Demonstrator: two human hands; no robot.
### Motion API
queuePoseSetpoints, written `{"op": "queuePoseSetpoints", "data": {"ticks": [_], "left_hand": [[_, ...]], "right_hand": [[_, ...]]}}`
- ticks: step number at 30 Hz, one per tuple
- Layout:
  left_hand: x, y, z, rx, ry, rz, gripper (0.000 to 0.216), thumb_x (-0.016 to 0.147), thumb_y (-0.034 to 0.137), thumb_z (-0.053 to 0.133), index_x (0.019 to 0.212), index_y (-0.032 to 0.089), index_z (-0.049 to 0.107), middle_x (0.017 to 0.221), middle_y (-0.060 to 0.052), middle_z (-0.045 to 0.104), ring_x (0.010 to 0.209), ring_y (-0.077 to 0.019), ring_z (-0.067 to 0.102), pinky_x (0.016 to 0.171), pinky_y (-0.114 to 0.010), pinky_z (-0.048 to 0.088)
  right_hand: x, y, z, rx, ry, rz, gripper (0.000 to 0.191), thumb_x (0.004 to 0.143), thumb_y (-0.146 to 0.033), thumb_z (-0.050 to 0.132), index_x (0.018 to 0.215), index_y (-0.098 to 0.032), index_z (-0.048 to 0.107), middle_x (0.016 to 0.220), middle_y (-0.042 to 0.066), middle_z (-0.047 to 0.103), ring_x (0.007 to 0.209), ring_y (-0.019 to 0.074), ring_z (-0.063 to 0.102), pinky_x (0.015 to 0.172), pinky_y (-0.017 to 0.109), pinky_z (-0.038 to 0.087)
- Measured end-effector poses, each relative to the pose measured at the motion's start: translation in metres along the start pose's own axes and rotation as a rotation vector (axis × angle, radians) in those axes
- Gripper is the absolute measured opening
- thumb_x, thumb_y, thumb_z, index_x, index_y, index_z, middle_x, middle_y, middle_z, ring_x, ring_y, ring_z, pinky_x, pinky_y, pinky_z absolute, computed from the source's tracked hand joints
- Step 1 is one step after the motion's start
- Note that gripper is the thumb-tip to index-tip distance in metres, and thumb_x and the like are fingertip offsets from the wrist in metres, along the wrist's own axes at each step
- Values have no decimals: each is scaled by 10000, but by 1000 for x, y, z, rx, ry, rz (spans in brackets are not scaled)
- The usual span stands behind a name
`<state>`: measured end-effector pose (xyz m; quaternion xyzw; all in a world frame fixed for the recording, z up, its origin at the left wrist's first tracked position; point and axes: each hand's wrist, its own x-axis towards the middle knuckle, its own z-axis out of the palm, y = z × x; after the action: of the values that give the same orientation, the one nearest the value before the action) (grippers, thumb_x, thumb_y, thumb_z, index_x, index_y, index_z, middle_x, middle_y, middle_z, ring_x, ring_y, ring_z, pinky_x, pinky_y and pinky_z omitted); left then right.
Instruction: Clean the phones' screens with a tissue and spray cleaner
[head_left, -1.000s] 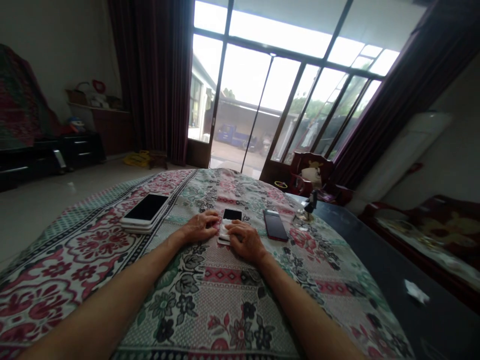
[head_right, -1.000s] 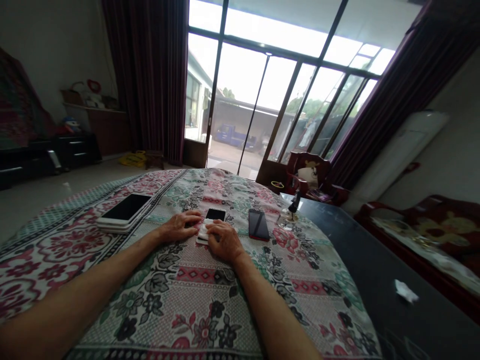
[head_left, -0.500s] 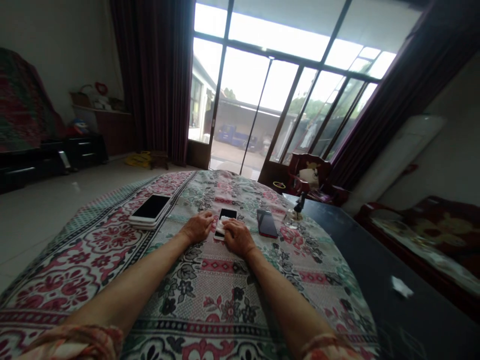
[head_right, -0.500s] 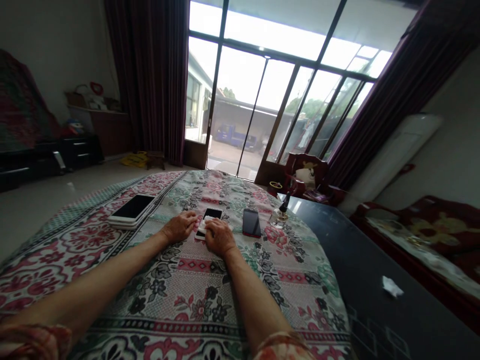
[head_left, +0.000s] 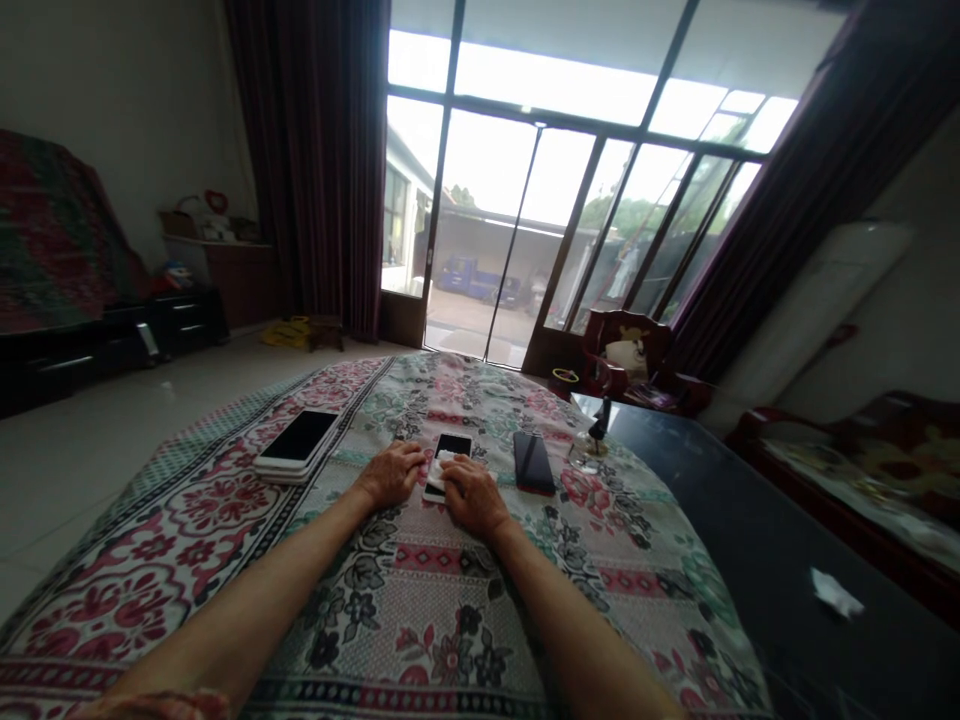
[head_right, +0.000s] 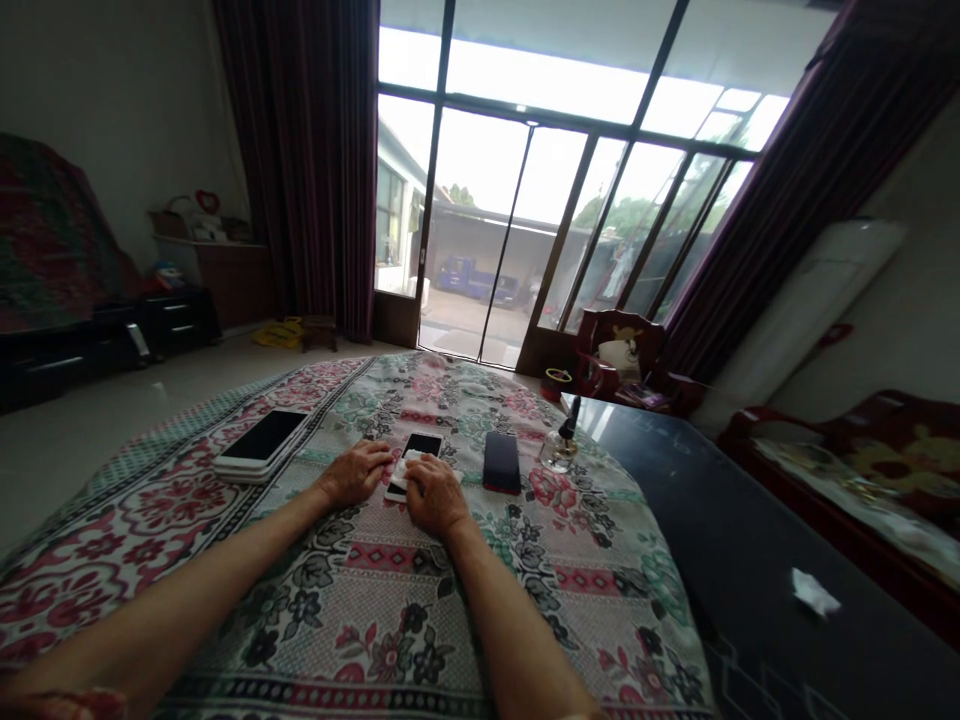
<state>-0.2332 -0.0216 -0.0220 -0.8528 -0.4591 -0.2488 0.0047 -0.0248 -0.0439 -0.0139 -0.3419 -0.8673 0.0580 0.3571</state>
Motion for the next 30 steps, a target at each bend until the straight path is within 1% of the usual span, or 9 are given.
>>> {"op": "queuePoseSetpoints", "data": {"ticks": [6,13,16,18,19,21,23,26,30], "left_hand": [[0,-2,2,-6,18,20,260,867,148,489,1025,198,689,1099,-75,660,1058,-210,575,979,-358,445],[0,-5,6,-1,71,42,261,848,117,504,1003,191,701,1086,-72,668,1041,-214,584,976,-355,448],[-1,-5,4,-27,100,58,257,836,104,516,990,182,706,1083,-75,676,1033,-217,592,971,-355,449],[-2,-3,3,-47,116,57,245,836,111,524,979,185,708,1082,-72,678,1023,-214,599,965,-350,451],[-2,-2,2,-57,122,55,238,838,117,527,973,188,710,1080,-70,680,1018,-213,602,961,-348,452],[-2,-1,0,-69,131,44,227,838,122,533,959,189,713,1072,-68,684,1011,-212,606,955,-346,455],[-3,0,0,-74,137,31,226,831,119,538,952,188,716,1068,-67,688,1006,-210,610,953,-340,458],[-3,-1,1,-76,143,30,223,834,126,540,949,194,719,1068,-63,689,1004,-205,613,950,-330,461],[-4,-5,4,-82,159,31,222,841,154,542,960,198,724,1070,-70,689,1009,-212,613,944,-339,467]], "right_hand": [[-1,-1,-2,-5,-15,-7,167,863,-104,522,917,-213,637,1106,53,680,1144,217,545,990,369,409],[-5,-3,-2,46,-3,-52,174,842,-114,534,870,-221,668,1080,21,704,1131,220,562,1010,385,399],[-7,-5,-6,53,10,-44,198,852,-151,536,957,-244,677,1191,20,666,1218,240,507,1034,433,372],[-7,-6,-11,58,84,-31,240,862,-170,523,1046,-247,658,1282,39,613,1262,251,467,1050,472,348],[-7,-5,-14,67,143,-29,254,865,-167,509,1066,-240,647,1285,54,608,1249,248,479,1048,476,348],[-6,-5,-19,95,259,-42,242,861,-144,480,1025,-219,642,1163,77,661,1125,226,560,998,438,400],[-6,-6,-21,114,306,-61,210,849,-127,469,950,-206,637,988,75,691,960,202,607,899,377,457],[-7,-15,-19,55,206,-69,168,833,-127,490,898,-196,628,899,69,675,871,197,594,827,340,461],[-9,-28,-9,-135,4,30,129,850,-152,506,868,-195,627,882,75,649,865,214,562,821,345,434]]}}
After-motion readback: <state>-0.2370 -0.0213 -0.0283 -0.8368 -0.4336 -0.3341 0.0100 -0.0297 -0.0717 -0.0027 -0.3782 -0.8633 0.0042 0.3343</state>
